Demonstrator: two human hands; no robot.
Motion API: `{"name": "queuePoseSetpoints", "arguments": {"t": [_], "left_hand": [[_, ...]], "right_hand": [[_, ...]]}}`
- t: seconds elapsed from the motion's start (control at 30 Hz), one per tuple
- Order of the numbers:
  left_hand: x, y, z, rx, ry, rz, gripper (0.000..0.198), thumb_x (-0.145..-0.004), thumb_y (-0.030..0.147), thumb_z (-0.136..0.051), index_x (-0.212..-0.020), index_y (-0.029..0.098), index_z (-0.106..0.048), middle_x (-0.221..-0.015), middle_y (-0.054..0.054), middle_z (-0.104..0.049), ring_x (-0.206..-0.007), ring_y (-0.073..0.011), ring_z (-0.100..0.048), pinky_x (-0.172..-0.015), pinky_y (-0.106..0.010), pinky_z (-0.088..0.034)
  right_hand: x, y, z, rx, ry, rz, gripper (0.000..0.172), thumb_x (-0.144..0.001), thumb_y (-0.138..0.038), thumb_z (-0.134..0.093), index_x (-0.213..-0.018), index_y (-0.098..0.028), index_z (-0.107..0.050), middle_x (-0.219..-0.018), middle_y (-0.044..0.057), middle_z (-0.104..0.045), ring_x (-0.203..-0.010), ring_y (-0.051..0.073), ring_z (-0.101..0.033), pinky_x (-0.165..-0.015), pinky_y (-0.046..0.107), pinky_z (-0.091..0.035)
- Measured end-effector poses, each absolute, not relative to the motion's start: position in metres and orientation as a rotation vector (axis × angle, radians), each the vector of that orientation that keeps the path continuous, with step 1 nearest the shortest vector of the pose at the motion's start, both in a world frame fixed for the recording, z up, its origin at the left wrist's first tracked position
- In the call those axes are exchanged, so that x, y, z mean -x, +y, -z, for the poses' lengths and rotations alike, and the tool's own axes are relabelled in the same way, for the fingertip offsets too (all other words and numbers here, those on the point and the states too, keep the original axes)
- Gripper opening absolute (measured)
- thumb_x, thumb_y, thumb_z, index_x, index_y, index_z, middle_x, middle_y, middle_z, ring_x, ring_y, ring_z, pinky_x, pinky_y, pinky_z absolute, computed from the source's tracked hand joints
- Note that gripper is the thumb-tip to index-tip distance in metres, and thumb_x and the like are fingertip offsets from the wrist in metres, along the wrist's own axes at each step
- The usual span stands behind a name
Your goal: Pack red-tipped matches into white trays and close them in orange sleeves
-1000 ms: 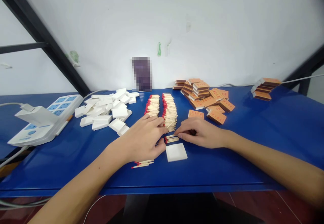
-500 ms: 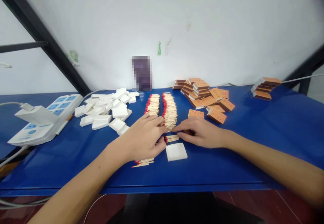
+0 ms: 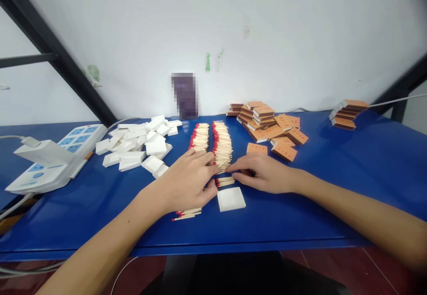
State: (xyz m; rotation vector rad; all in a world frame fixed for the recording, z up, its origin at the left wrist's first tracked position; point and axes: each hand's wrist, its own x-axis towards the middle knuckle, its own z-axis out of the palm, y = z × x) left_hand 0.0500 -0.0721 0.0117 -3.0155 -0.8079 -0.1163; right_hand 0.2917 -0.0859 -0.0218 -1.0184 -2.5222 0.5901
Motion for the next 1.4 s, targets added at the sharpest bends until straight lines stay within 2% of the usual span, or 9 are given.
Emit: {"name": "queuePoseSetpoints", "arguments": {"t": [0.4, 0.73, 1.07, 1.17, 1.33, 1.4], "left_hand": [[-0.0494, -0.0707, -0.0104, 3.053, -0.796, 0.139, 0.029, -0.089, 0.020, -0.048, -0.103, 0.018, -0.073, -0.091, -0.006, -0.054, -0.087, -0.0222, -0.057, -0.086, -0.041, -0.045], [-0.0498, -0.0708, -0.0109, 3.026, -0.802, 0.151, 0.026, -0.089, 0.021, -0.049, -0.096, 0.017, -0.073, -0.087, -0.006, -0.052, -0.084, -0.0221, -0.055, -0.083, -0.040, -0.046], [-0.0496, -0.0701, -0.0103, 3.011, -0.779, 0.181, 0.023, -0.091, 0.020, -0.046, -0.089, 0.017, -0.069, -0.088, -0.006, -0.054, -0.082, -0.0207, -0.056, -0.081, -0.039, -0.044], [-0.0494, -0.0705, -0.0109, 3.007, -0.786, 0.174, 0.025, -0.091, 0.020, -0.045, -0.095, 0.017, -0.070, -0.088, -0.006, -0.054, -0.082, -0.0210, -0.056, -0.081, -0.039, -0.045], [-0.0488, -0.0701, -0.0093, 3.007, -0.803, 0.177, 0.035, -0.092, 0.021, -0.045, -0.118, 0.019, -0.069, -0.090, -0.006, -0.055, -0.087, -0.0231, -0.057, -0.083, -0.041, -0.045], [-0.0487, -0.0699, -0.0085, 3.002, -0.806, 0.166, 0.037, -0.093, 0.022, -0.045, -0.122, 0.020, -0.068, -0.090, -0.006, -0.055, -0.085, -0.0230, -0.057, -0.083, -0.041, -0.046]], "right_hand": [[-0.2940, -0.0836, 0.0236, 1.043, -2.406, -0.739, 0.028, -0.100, -0.032, -0.051, -0.100, -0.016, -0.074, -0.080, 0.003, -0.072, -0.064, 0.015, -0.058, -0.057, 0.027, -0.041], [-0.2967, -0.0835, 0.0287, 1.018, -2.418, -0.695, 0.026, -0.099, -0.031, -0.052, -0.104, -0.019, -0.074, -0.081, 0.003, -0.072, -0.064, 0.015, -0.058, -0.058, 0.026, -0.040], [-0.2929, -0.0844, 0.0247, 1.011, -2.456, -0.684, 0.023, -0.098, -0.025, -0.052, -0.095, -0.016, -0.073, -0.079, 0.004, -0.071, -0.066, 0.015, -0.060, -0.062, 0.026, -0.042], [-0.2929, -0.0846, 0.0241, 1.016, -2.444, -0.673, 0.022, -0.097, -0.023, -0.051, -0.099, -0.016, -0.073, -0.080, 0.003, -0.071, -0.066, 0.014, -0.060, -0.060, 0.025, -0.042], [-0.2924, -0.0846, 0.0230, 1.016, -2.467, -0.610, 0.024, -0.097, -0.021, -0.050, -0.104, -0.015, -0.073, -0.080, 0.004, -0.071, -0.065, 0.014, -0.060, -0.061, 0.025, -0.042], [-0.2928, -0.0846, 0.0234, 1.014, -2.474, -0.593, 0.025, -0.096, -0.019, -0.050, -0.104, -0.015, -0.073, -0.081, 0.004, -0.072, -0.066, 0.014, -0.061, -0.062, 0.025, -0.043]]}}
